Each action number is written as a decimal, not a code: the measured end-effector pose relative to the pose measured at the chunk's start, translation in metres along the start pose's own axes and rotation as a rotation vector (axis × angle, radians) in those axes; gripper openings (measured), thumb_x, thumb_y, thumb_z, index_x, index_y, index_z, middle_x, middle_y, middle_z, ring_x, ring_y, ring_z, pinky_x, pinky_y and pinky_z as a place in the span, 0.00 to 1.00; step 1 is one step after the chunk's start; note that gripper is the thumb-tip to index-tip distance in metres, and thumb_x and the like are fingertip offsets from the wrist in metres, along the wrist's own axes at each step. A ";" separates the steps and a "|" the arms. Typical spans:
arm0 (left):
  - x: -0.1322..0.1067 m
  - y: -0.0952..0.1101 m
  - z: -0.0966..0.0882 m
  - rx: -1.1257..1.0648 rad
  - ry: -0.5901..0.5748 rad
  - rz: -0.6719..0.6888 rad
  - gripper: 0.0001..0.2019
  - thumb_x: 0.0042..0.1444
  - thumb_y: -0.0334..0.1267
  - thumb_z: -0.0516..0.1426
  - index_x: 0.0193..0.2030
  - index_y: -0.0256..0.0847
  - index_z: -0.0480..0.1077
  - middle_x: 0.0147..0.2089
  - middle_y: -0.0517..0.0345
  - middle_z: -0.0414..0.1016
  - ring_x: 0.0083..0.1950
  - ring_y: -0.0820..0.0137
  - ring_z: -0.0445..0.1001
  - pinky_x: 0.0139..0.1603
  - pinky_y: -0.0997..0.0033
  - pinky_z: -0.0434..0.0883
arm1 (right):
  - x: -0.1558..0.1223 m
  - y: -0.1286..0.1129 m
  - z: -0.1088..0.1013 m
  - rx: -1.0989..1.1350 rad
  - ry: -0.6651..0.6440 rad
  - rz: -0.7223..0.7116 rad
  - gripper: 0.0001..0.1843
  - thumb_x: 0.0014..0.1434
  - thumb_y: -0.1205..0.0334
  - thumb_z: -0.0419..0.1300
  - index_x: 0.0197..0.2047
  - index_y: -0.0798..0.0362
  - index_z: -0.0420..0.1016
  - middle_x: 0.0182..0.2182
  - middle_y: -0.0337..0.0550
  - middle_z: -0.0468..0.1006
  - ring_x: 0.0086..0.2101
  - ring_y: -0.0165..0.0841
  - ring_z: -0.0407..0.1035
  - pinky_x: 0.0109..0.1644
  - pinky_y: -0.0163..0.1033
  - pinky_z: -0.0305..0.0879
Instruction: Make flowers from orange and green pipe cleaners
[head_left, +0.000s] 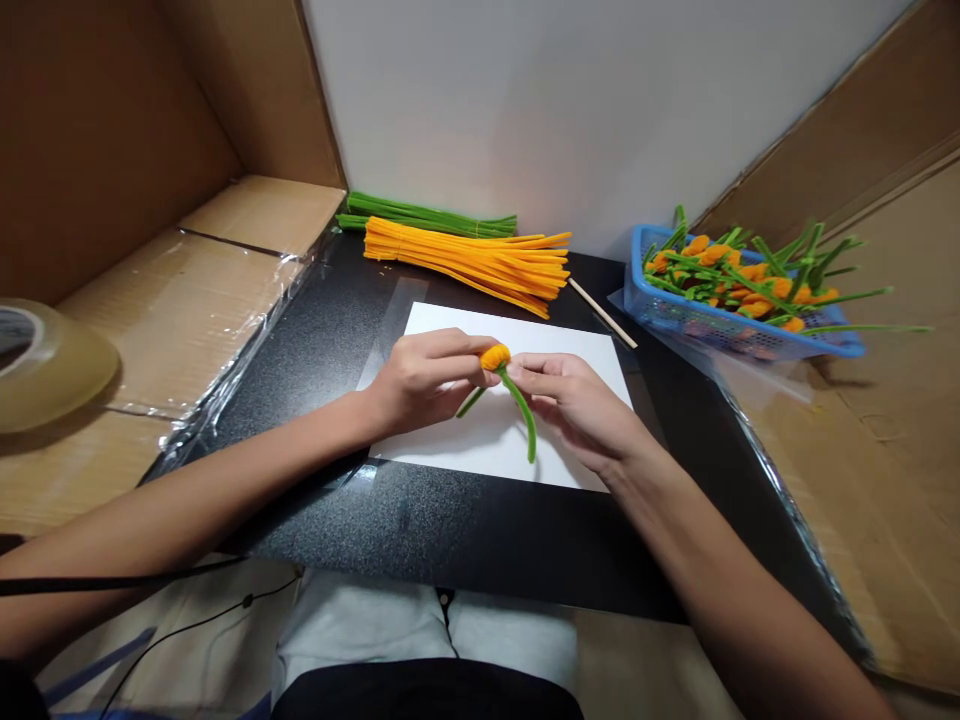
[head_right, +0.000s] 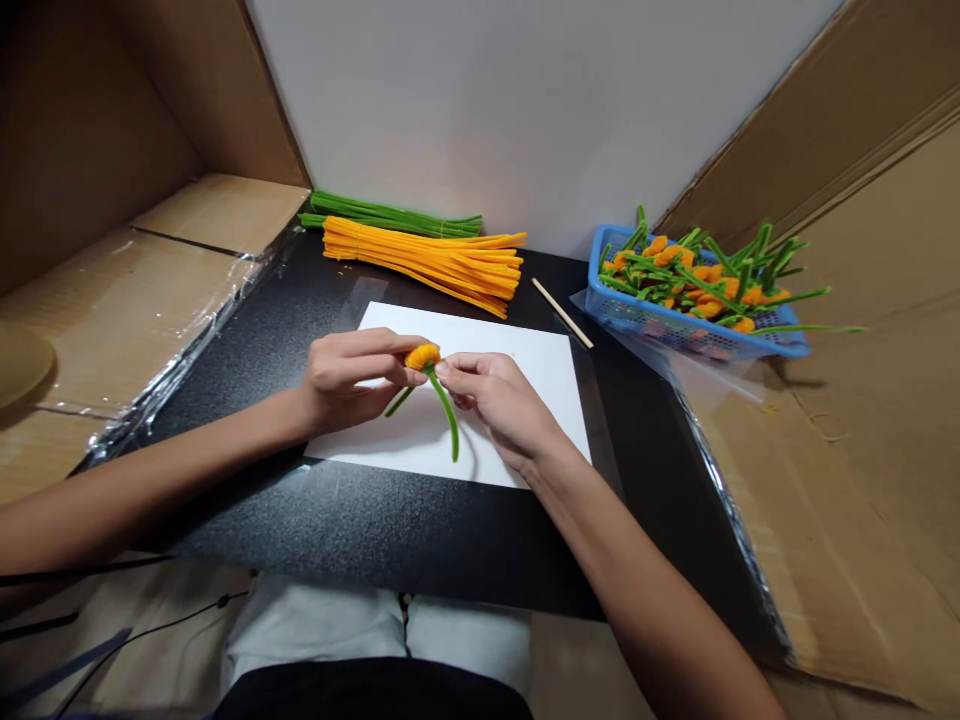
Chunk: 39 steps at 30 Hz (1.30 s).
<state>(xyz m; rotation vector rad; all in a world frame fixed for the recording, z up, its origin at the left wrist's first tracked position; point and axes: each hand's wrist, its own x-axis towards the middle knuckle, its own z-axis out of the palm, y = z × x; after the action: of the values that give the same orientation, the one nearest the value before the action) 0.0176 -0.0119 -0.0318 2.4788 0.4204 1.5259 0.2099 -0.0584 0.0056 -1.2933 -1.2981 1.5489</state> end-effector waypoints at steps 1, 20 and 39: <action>0.000 0.001 0.001 -0.038 0.005 -0.098 0.08 0.59 0.32 0.63 0.28 0.39 0.76 0.42 0.52 0.85 0.38 0.72 0.81 0.39 0.75 0.76 | 0.001 0.002 0.000 0.001 0.035 -0.030 0.19 0.51 0.45 0.71 0.27 0.54 0.76 0.25 0.39 0.73 0.28 0.29 0.63 0.34 0.38 0.58; -0.001 -0.003 -0.005 0.165 -0.085 -0.011 0.07 0.63 0.35 0.62 0.46 0.48 0.79 0.46 0.55 0.80 0.40 0.75 0.78 0.36 0.77 0.76 | 0.011 0.014 -0.002 -0.060 0.178 -0.433 0.12 0.55 0.50 0.71 0.37 0.50 0.84 0.39 0.44 0.84 0.39 0.37 0.77 0.50 0.48 0.76; 0.006 0.008 -0.001 -0.068 -0.049 -0.471 0.10 0.59 0.44 0.65 0.34 0.38 0.77 0.34 0.55 0.80 0.35 0.72 0.76 0.30 0.76 0.71 | 0.014 0.020 -0.005 -0.126 0.141 -0.460 0.16 0.52 0.47 0.73 0.37 0.48 0.83 0.43 0.45 0.80 0.45 0.38 0.74 0.53 0.48 0.74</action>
<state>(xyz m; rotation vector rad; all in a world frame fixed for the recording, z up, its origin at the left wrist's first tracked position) 0.0202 -0.0172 -0.0236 2.1541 0.8549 1.2600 0.2130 -0.0484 -0.0170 -1.0603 -1.4930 1.0531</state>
